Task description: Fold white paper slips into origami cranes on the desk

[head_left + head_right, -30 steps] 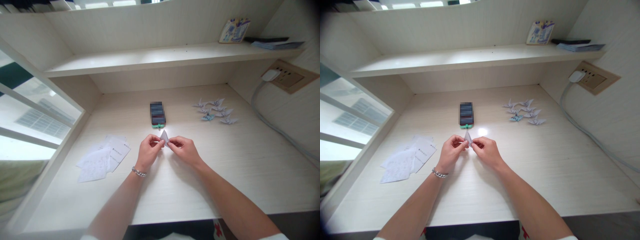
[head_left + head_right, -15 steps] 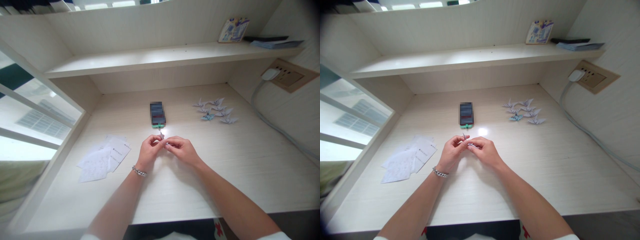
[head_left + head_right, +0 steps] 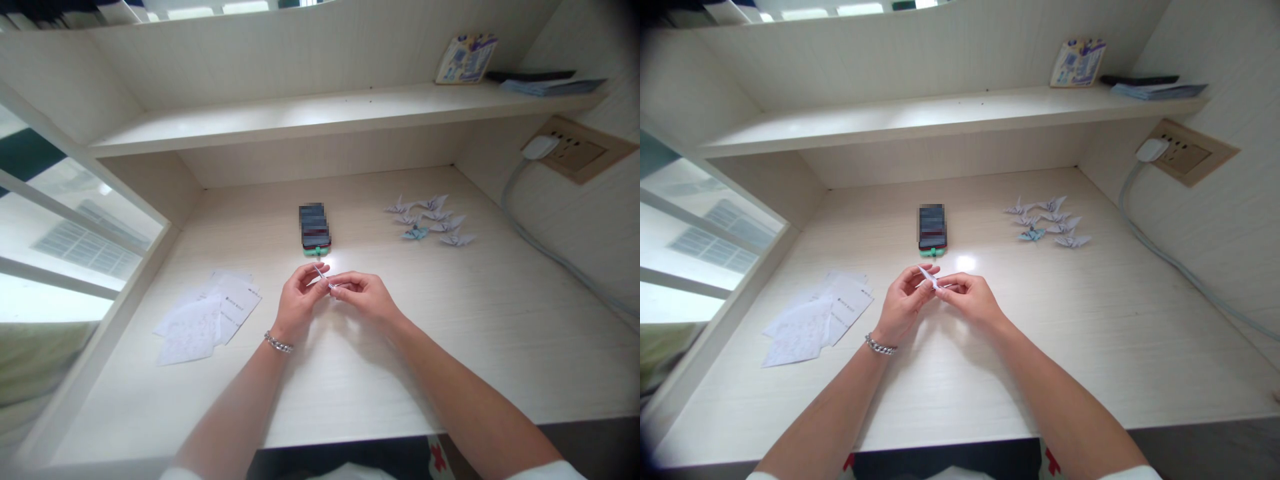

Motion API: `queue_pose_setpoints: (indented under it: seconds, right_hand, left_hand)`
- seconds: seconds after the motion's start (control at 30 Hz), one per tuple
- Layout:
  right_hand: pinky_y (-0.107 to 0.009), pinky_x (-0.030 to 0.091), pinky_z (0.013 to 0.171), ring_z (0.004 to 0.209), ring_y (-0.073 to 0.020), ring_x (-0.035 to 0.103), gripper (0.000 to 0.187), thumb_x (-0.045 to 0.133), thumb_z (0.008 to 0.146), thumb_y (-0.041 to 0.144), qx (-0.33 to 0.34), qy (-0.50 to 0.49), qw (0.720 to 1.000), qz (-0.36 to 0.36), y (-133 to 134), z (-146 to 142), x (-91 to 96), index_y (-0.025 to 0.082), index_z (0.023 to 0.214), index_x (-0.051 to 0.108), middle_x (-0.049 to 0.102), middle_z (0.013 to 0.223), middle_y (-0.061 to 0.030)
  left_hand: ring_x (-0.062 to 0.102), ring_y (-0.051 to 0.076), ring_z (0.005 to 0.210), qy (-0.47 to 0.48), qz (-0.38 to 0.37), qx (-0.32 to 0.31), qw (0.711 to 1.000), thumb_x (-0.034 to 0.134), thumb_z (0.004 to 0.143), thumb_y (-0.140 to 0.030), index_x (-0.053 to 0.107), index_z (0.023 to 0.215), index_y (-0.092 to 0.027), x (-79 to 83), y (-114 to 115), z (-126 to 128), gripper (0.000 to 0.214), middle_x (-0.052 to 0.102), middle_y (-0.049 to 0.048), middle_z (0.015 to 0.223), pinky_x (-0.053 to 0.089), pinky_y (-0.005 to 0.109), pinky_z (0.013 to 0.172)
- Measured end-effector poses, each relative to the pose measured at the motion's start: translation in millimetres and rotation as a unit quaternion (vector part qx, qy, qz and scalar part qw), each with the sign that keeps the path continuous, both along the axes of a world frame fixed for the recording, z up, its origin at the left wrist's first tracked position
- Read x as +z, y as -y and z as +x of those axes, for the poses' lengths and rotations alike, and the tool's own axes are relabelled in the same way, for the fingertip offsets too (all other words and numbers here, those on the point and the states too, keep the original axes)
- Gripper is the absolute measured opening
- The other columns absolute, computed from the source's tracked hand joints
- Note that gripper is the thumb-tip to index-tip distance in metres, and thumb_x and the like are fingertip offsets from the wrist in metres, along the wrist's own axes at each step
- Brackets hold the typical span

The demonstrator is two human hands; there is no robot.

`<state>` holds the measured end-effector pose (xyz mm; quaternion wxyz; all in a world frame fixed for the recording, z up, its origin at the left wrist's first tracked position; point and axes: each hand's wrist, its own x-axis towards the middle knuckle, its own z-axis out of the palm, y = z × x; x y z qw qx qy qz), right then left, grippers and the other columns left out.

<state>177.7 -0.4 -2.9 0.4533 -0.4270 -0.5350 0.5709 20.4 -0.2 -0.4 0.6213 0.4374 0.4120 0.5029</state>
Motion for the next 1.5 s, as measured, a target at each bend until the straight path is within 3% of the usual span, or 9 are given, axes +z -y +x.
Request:
queue_pose_setpoints:
  seconds: [0.43,0.67,0.9,1.13,1.27,1.5]
  right_hand:
    - [-0.034,0.054,0.069,0.077,-0.0201,0.066,0.031,0.069,0.068,0.038,-0.007,-0.029,0.998,-0.050,1.0,-1.6,3.7,0.015,0.089,0.068,0.070,0.082,-0.0078]
    - [-0.032,0.057,0.064,0.074,-0.0191,0.067,0.029,0.056,0.080,0.039,-0.049,0.043,0.998,0.025,5.2,-5.7,-0.2,0.019,0.098,0.065,0.068,0.089,-0.0070]
    - [-0.032,0.057,0.064,0.075,-0.0196,0.067,0.026,0.053,0.083,0.037,-0.036,0.082,0.995,0.041,6.9,-4.1,-1.5,0.020,0.098,0.065,0.069,0.089,-0.0062]
    - [-0.031,0.053,0.069,0.074,-0.0195,0.066,0.024,0.051,0.083,0.026,-0.061,0.206,0.964,0.159,7.6,-5.2,-0.3,0.023,0.102,0.064,0.069,0.093,-0.0048]
    - [-0.028,0.053,0.069,0.076,-0.0177,0.066,0.028,0.053,0.077,0.018,-0.081,0.208,0.962,0.156,7.2,-6.6,-1.2,0.021,0.103,0.063,0.066,0.102,-0.0056]
    - [-0.029,0.048,0.072,0.084,-0.0184,0.061,0.025,0.048,0.077,0.012,-0.115,0.227,0.951,0.177,7.0,-3.8,2.5,0.022,0.093,0.065,0.066,0.092,-0.0045]
  left_hand:
    - [0.058,0.024,0.105,-0.006,0.002,0.013,1.000,0.068,0.072,-0.030,0.058,0.109,-0.018,-0.7,0.4,0.9,0.041,0.057,0.0133,0.121,0.051,0.037,0.084]
    - [0.057,0.024,0.106,-0.046,0.029,0.028,0.998,0.065,0.074,-0.029,0.055,0.111,-0.015,-3.3,0.0,2.2,0.041,0.058,0.0137,0.118,0.050,0.039,0.087]
    - [0.059,0.022,0.102,-0.073,0.043,0.026,0.996,0.067,0.072,-0.028,0.054,0.110,-0.016,-0.1,3.2,4.4,0.042,0.058,0.0128,0.116,0.052,0.035,0.085]
    - [0.059,0.022,0.102,-0.095,0.061,0.014,0.994,0.063,0.075,-0.024,0.053,0.110,-0.016,-0.8,3.9,4.6,0.037,0.058,0.0121,0.115,0.051,0.034,0.085]
    - [0.059,0.020,0.102,-0.112,0.088,0.001,0.990,0.061,0.076,-0.021,0.053,0.111,-0.017,2.0,8.4,7.2,0.036,0.058,0.0109,0.116,0.047,0.035,0.092]
    - [0.051,0.023,0.115,-0.052,0.090,-0.050,0.993,0.064,0.074,-0.022,0.058,0.113,-0.018,11.1,14.3,9.2,0.040,0.048,0.0112,0.132,0.041,0.036,0.100]
